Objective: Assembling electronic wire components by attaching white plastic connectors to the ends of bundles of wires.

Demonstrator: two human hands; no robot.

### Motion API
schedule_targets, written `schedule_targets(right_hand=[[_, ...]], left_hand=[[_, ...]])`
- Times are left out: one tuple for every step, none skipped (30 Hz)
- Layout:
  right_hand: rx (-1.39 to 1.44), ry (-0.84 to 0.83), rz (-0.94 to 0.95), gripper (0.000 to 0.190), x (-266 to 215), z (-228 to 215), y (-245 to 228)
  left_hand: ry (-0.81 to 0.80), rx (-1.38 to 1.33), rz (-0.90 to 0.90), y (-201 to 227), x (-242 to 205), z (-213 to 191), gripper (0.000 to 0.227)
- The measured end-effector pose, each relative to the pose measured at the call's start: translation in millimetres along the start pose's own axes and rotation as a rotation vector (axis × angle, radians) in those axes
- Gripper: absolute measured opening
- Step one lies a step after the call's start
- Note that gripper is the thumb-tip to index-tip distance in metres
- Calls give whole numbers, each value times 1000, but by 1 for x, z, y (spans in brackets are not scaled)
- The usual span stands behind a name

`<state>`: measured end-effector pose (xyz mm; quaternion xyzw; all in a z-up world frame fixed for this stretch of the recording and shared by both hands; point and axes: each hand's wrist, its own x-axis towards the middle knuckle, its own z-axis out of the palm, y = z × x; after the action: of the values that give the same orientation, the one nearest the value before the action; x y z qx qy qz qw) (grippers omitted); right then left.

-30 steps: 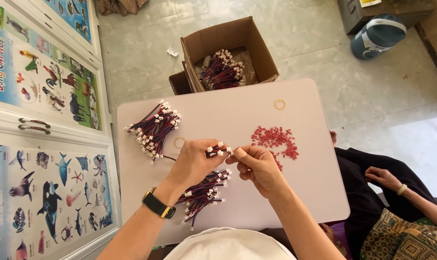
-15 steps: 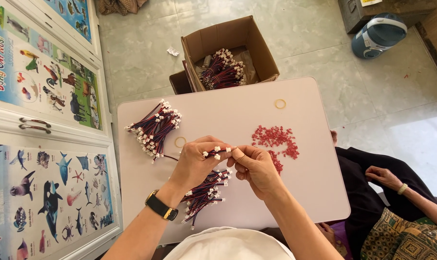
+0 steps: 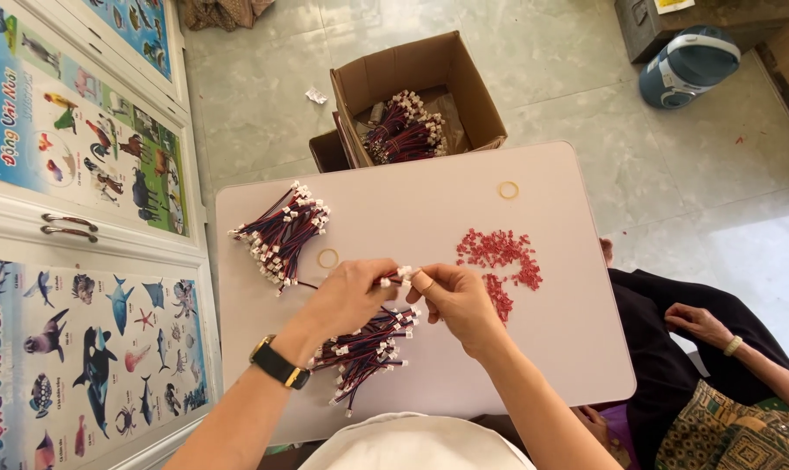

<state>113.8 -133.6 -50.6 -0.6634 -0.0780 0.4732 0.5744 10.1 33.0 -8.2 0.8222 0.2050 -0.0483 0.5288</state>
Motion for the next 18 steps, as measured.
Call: schedule_targets(right_hand=[[2,0,0,24,1,2,11],[-221,10,-120,21,2,3,22],[-445,20,-240,19,3,4,33],[-448,24,-242,19,1,3,35],[-652,21,-366,19,-2,2,37],[-847,9,-486,20,-6,7,41],[-842,4,-484,20,-10,10,45],[-906,9,-465,18,-12,10,48],[-969,15,-446,16,-14,9,50],[-971,16,-444,16,-16,7,53],[-968,17,-435,13,-17,4,56],[-967,19,-425,11,-19,0,59],[-971,22,-423,11,-18,-8,63],[-922,37,-400,12,-15,-10,68],[-874,52,-378,12,-13,-12,72],[-869,50,-379,12,-15,-8,66],[-796,56,-361,17,-17,-4,60],[-728,70,-341,22,-19,-4,54]], left_hand=[[-1,2,-1,-11,0,1,20],[-6,131,28,-23,0,3,19],[-11,260,58,-34,2,5,19],[-10,258,63,-40,4,12,19],[-29,361,84,-46,7,20,16],[-51,467,93,-54,3,25,12],[-53,469,86,-61,0,27,12],[-86,562,98,-67,0,31,11],[-120,655,110,-73,0,35,10],[-121,653,112,-71,-1,33,10],[-133,675,103,-69,-2,31,11],[-146,694,96,-66,-1,30,13],[-146,691,100,-66,3,32,13],[-165,691,99,-67,4,30,13],[-183,692,98,-69,4,27,14],[-184,696,94,-69,3,24,14],[-194,702,100,-70,2,22,14],[-204,704,114,-69,5,23,15]])
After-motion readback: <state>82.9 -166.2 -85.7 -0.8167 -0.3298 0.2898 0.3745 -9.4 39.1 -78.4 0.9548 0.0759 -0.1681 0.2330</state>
